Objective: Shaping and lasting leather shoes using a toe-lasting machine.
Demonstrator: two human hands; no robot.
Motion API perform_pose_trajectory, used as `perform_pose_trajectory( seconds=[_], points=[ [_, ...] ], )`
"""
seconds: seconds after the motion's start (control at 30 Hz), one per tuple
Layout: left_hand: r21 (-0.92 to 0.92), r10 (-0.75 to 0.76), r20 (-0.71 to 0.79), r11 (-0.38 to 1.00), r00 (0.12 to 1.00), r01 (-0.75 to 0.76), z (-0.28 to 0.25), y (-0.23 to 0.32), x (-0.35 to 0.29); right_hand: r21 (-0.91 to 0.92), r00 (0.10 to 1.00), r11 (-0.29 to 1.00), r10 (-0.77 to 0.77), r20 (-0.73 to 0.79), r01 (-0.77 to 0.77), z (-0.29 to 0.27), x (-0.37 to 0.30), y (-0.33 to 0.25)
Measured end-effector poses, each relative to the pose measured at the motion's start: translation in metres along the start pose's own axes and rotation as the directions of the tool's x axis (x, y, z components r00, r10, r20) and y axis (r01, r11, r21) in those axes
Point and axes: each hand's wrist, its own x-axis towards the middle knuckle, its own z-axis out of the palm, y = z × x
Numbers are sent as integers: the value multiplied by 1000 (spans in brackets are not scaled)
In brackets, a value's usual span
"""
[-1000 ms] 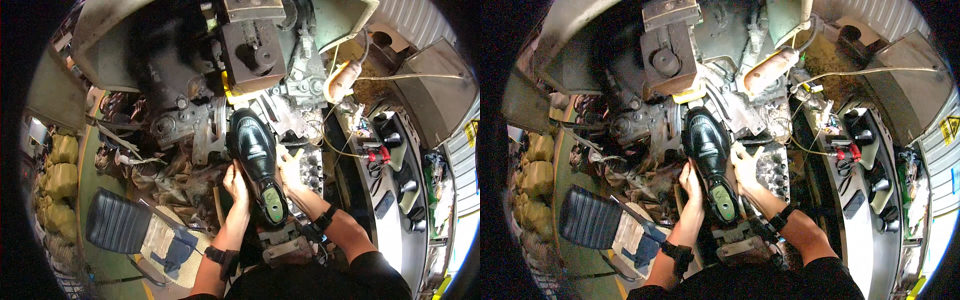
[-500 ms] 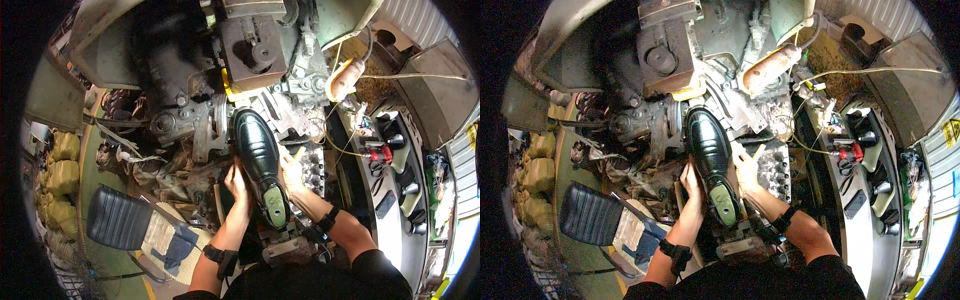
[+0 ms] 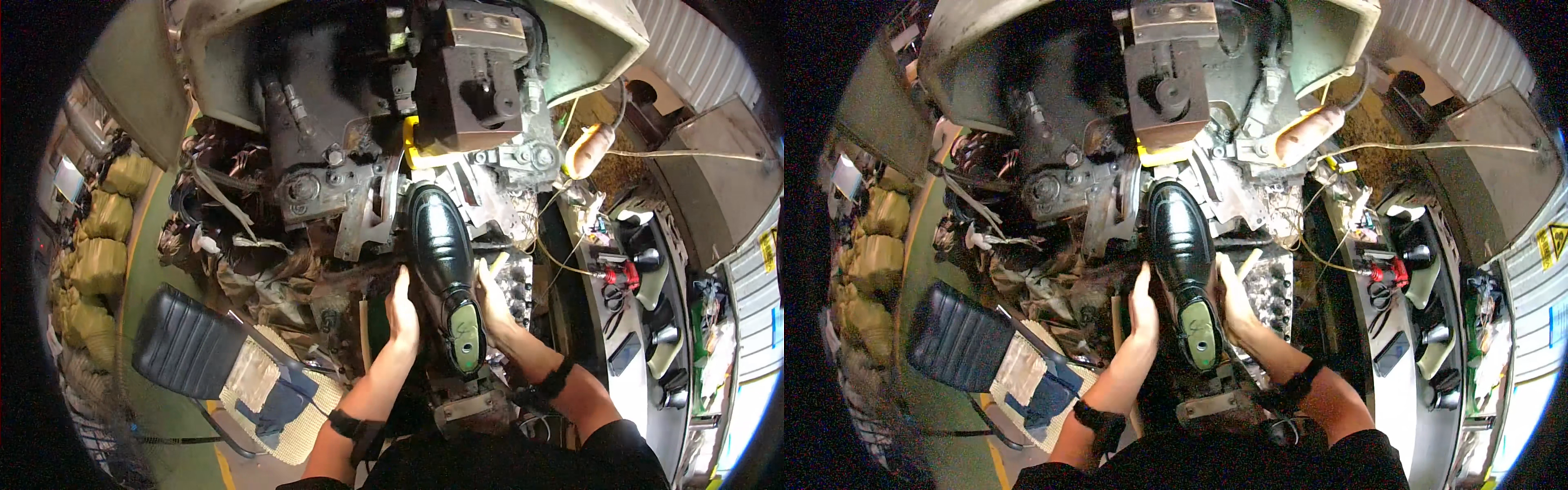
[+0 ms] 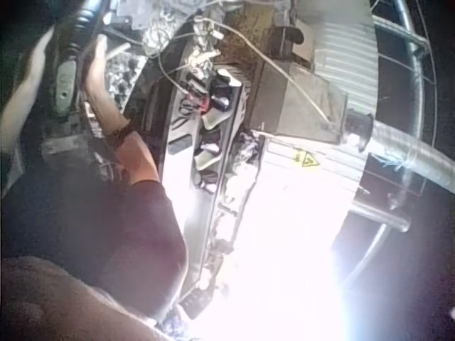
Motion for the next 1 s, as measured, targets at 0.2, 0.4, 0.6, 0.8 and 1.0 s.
perform_pose_trajectory(
  seconds=[0.2, 0.4, 0.6, 0.8, 1.0],
  points=[
    [-95, 41, 253, 995, 967, -18, 9, -18, -28, 53, 992, 997, -69, 104, 64, -4, -1, 22],
    [46, 188, 78, 980, 979, -191, -5, -38, -15, 107, 987, 989, -117, 112, 106, -26, 18, 37],
    [61, 183, 124, 980, 975, -191, -8, -34, -13, 81, 960, 975, -219, 173, 208, -22, 15, 36],
    [626, 590, 215, 529, 778, -574, -59, -30, -13, -288, 996, 954, -64, 57, 78, -41, 0, 13],
    [931, 479, -314, 324, 820, 168, -284, -35, -32, -509, 976, 855, -182, -117, 98, -118, -71, -52]
  ],
)
